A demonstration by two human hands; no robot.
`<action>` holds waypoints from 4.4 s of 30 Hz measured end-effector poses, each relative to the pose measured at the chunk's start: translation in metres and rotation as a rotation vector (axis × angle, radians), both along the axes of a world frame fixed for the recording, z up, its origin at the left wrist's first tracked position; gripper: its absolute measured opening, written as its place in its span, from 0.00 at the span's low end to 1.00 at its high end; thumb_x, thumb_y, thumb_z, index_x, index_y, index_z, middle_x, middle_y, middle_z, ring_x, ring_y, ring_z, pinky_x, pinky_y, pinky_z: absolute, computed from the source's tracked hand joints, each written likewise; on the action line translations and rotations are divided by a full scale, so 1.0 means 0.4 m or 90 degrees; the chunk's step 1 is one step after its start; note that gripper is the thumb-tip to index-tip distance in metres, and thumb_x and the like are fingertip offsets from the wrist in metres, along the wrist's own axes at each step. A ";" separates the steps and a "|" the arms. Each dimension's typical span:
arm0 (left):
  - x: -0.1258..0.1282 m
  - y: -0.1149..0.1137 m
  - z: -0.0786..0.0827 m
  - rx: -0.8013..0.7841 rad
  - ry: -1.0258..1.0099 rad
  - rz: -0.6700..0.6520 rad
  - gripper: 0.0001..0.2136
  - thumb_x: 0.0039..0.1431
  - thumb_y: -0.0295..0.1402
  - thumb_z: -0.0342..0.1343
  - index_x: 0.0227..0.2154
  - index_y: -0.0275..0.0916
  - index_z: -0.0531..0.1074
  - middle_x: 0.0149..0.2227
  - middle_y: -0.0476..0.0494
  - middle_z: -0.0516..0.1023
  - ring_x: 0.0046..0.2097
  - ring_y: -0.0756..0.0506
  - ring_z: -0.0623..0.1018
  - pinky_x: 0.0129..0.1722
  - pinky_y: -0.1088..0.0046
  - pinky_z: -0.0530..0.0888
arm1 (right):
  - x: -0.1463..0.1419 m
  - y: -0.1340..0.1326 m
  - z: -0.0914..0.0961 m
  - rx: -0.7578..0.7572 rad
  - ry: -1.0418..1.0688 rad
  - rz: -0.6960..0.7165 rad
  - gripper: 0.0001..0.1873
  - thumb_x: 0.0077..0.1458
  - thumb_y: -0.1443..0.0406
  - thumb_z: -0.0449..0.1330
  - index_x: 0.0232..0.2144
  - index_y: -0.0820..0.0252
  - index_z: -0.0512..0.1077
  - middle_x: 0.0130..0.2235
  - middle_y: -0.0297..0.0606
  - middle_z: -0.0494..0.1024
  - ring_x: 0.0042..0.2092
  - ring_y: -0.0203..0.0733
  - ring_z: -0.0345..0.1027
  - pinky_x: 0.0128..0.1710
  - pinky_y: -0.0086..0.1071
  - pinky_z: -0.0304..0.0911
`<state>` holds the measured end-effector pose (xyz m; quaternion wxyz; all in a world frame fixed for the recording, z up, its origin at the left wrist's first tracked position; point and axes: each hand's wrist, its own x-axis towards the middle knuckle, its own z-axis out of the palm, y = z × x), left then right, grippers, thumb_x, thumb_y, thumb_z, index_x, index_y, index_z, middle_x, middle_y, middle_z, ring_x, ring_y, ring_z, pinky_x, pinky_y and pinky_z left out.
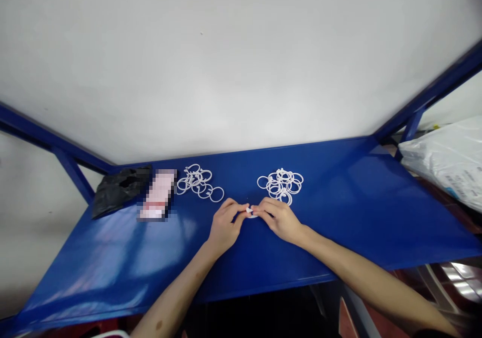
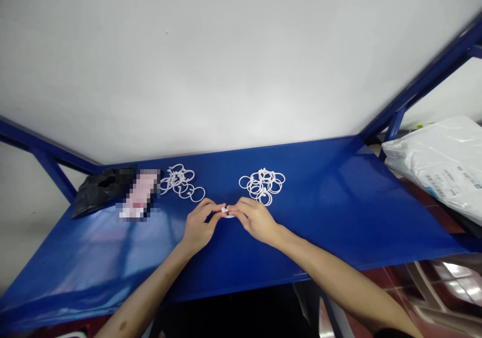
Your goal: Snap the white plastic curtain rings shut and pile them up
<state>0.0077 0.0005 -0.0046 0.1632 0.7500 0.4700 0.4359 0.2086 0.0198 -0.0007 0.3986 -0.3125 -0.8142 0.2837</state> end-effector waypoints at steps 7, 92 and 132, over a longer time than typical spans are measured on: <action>-0.029 0.026 0.017 0.028 0.239 0.133 0.15 0.67 0.35 0.54 0.53 0.41 0.74 0.46 0.39 0.82 0.48 0.38 0.75 0.50 0.56 0.70 | 0.054 0.083 0.026 0.154 -0.072 -0.279 0.08 0.67 0.65 0.56 0.42 0.57 0.76 0.40 0.42 0.78 0.42 0.43 0.74 0.43 0.38 0.71; 0.004 -0.001 -0.006 -0.246 -0.198 0.011 0.08 0.59 0.27 0.60 0.35 0.46 0.83 0.31 0.50 0.80 0.33 0.50 0.78 0.38 0.74 0.74 | 0.003 -0.006 0.005 0.038 -0.049 0.022 0.08 0.69 0.67 0.52 0.41 0.58 0.72 0.36 0.40 0.78 0.37 0.40 0.73 0.37 0.34 0.70; -0.052 0.026 0.032 0.097 0.229 0.048 0.05 0.65 0.28 0.52 0.33 0.41 0.71 0.31 0.46 0.78 0.36 0.45 0.75 0.42 0.66 0.70 | 0.061 0.051 0.048 0.115 -0.097 -0.158 0.09 0.67 0.62 0.58 0.46 0.57 0.73 0.42 0.42 0.79 0.42 0.44 0.72 0.44 0.41 0.70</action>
